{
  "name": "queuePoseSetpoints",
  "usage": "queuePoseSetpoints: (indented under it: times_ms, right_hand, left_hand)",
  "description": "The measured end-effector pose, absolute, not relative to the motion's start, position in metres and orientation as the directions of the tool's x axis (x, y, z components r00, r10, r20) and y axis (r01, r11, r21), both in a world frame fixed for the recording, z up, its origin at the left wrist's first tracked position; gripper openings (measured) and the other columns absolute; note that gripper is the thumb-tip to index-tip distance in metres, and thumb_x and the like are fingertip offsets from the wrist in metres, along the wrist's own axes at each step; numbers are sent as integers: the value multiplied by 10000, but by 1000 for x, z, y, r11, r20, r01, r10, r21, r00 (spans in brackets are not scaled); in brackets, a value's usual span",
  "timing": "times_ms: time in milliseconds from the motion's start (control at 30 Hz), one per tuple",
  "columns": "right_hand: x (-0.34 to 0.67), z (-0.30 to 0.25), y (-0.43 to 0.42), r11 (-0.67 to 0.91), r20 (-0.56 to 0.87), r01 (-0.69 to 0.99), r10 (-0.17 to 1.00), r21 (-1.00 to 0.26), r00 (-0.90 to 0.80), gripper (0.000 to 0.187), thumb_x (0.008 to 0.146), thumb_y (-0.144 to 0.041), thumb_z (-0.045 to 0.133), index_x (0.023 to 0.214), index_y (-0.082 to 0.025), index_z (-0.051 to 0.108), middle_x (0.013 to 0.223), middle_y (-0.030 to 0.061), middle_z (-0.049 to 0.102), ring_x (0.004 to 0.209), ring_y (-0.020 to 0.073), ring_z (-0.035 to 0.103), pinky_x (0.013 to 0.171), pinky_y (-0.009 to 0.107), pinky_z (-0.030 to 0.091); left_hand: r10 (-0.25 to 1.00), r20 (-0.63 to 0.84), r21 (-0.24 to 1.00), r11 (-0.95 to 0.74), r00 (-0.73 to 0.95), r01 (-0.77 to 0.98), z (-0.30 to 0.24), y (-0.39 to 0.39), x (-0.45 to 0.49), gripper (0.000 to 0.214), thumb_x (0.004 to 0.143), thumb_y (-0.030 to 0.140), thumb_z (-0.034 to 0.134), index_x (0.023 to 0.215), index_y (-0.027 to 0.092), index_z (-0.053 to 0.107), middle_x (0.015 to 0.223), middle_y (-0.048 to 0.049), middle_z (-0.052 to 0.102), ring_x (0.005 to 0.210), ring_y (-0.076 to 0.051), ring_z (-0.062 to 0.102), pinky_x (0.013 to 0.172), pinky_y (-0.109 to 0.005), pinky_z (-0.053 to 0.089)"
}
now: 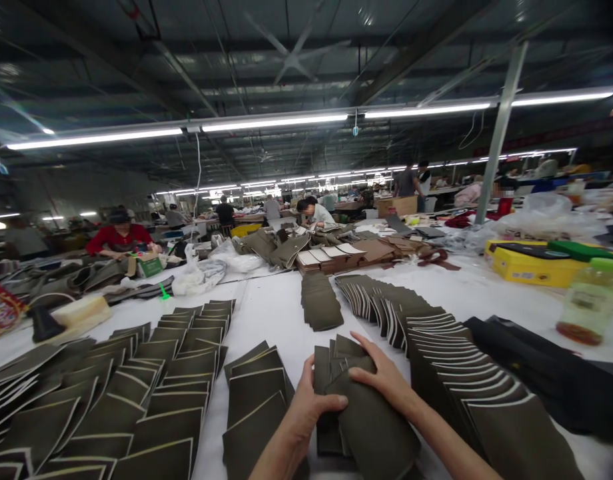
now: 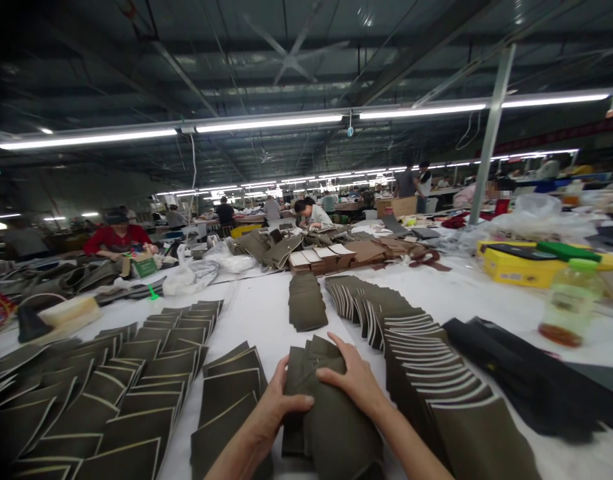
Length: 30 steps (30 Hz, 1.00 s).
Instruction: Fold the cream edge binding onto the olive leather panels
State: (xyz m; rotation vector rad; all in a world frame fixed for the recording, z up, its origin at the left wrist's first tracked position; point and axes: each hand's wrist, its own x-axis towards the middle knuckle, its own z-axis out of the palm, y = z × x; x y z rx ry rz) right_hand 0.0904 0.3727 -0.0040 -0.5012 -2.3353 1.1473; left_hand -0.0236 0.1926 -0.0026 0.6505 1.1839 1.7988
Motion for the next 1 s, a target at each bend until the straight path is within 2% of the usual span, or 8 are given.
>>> queuePoseSetpoints:
  times_ms: [133,233,333,400,533,667,833,1000]
  right_hand:
    - [107,16,336,705,372,89,472,-703,-799,961,623,-607,790,1426,-194,460,1306,154,586,1228,388,496,1101,598,274]
    - [121,25,305,791,451,17,366,-611,-814,1032,545,-556,874,1418,-199,455,1184,105,623,1165,365,529,1159,608,124]
    - [135,16,286,874,591,-107,227,-475,-774,1020,653,-664,786,1465,-219,359,1176,100,610,1111,356,566,1158,636,79]
    - [145,3,281,886,661,-123,234,-446,-712,965,766,-762,614,1498,-231,278,1311,145,540,1217,394,506,1148,657,96]
    - [158,-24,284,781,626,-57,452,-622,-636,942,808,-814,477,1521,-255,218,1552,153,312,1421,437,262,1153,659,138]
    - [167,-39,288,509,411,-4,689,-860,-597,934,829,-806,450,1531,-253,179,1595,152,263,1449,404,251,1160,631,194]
    - [187,-40,286,296,247,-76,597,-952,-764,1161,705,-903,481,1571,-244,73,1629,156,202,1479,403,178,1174,573,215]
    - [207,-63,293,288,249,-101,540,-952,-804,1326,557,-925,585,1576,-238,85,1598,166,285,1452,424,254,1188,568,170]
  left_hand:
    - [906,19,903,-196,-422,-382,0,173,-22,1041,499,95,854,1399,229,348,1313,-133,599,1209,-355,563,961,-402,478]
    - [923,89,923,-218,-375,-318,0,154,-16,1187,472,102,897,1460,258,258,1410,-131,521,1310,-356,478,1068,-420,402]
    - [913,129,928,-249,-386,-278,-2,139,-3,1258,486,173,931,1493,266,183,1414,-141,509,1323,-362,463,1140,-478,311]
    - [907,155,903,-291,-391,-316,-3,133,6,1166,520,216,929,1460,266,240,1394,-136,521,1314,-363,470,1140,-490,301]
    - [916,167,888,-301,-365,-347,-2,128,19,984,563,268,917,1360,276,340,1334,-117,560,1270,-362,505,1082,-480,359]
    - [918,168,912,-282,-359,-296,-2,125,24,1084,563,303,920,1421,269,258,1346,-142,562,1275,-365,506,1113,-489,320]
    - [896,132,955,-230,-423,-188,-23,117,35,1420,478,458,937,1550,249,31,1463,-160,466,1394,-383,373,1198,-483,192]
    - [798,-82,989,-10,-597,-149,-53,121,46,971,632,629,783,1408,152,445,1439,-178,490,1395,-397,367,1191,-433,247]
